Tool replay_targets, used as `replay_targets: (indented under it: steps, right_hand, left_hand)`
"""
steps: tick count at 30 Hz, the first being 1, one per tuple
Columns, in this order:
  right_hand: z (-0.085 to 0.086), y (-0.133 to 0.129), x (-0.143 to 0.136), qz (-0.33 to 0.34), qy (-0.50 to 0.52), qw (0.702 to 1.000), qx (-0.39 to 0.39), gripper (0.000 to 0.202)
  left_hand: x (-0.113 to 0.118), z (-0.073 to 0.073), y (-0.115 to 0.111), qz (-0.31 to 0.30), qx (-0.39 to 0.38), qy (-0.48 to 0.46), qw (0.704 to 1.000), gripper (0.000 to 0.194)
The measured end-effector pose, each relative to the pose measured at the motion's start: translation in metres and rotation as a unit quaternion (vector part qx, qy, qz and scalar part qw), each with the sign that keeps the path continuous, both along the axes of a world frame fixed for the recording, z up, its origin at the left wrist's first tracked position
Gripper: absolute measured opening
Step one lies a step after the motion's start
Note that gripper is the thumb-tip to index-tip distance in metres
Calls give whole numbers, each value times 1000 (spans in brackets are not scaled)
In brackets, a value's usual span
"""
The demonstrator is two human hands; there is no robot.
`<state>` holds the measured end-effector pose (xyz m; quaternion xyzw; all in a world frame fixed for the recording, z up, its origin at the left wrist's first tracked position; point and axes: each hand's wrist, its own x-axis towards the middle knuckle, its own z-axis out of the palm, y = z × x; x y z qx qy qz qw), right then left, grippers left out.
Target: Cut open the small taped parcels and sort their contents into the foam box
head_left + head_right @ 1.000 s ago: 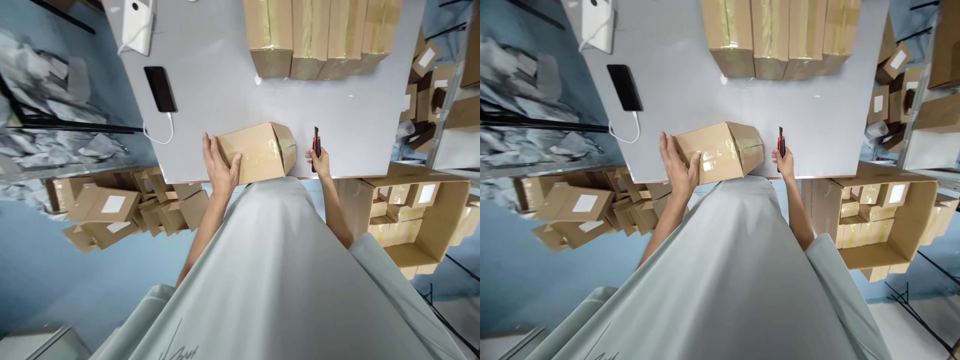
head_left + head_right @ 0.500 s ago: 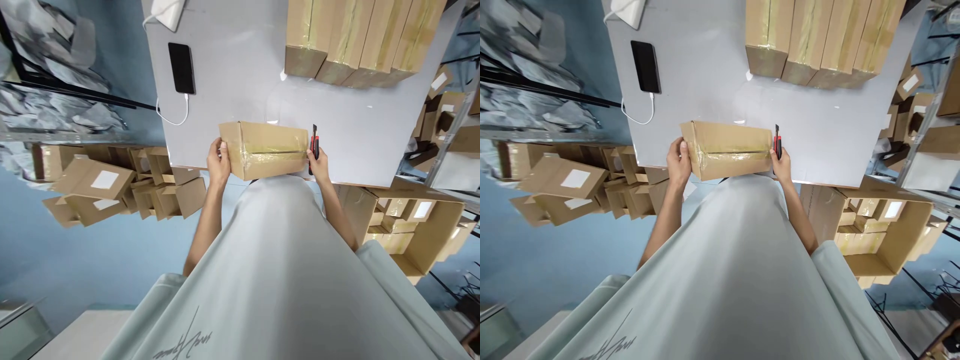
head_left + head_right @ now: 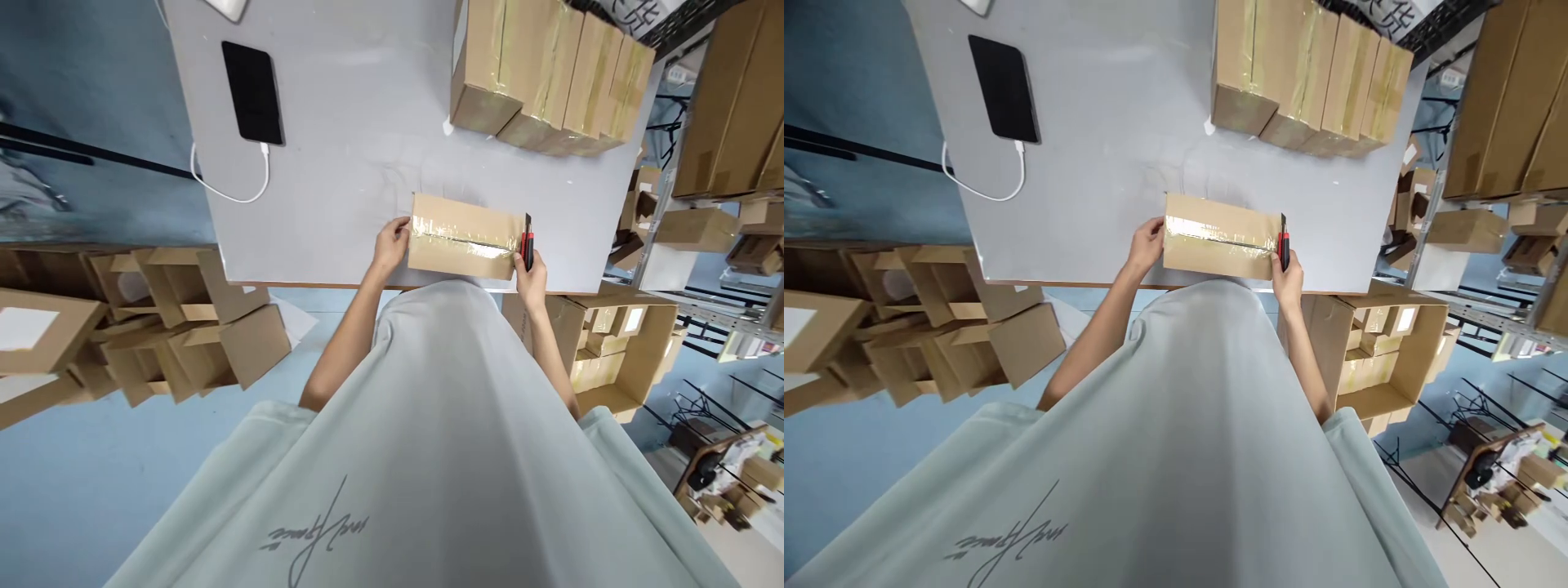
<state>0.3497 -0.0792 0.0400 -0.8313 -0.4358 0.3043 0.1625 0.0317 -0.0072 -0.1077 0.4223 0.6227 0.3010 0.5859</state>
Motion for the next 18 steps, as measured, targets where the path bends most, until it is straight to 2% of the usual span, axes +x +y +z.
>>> replay_targets:
  steps: [4, 7, 9, 11, 18]
  right_hand:
    - [3, 2, -10, -1, -56, 998, 3, 47]
    - [6, 6, -14, -18, -80, 997, 4, 42]
    - [9, 8, -15, -29, -78, 996, -12, 41]
    - [12, 9, -16, -33, -74, 996, -23, 41]
    - [16, 4, -18, 5, -55, 998, 13, 54]
  left_hand:
    - [-17, 34, -14, -6, 22, 20, 1000, 33]
    - [-17, 60, -24, -27, 39, 31, 998, 34]
    - [-13, 70, -26, -33, 46, 36, 998, 34]
    - [-10, 73, -26, -33, 40, 35, 998, 31]
    - [-7, 66, -26, -27, 27, 2, 999, 23]
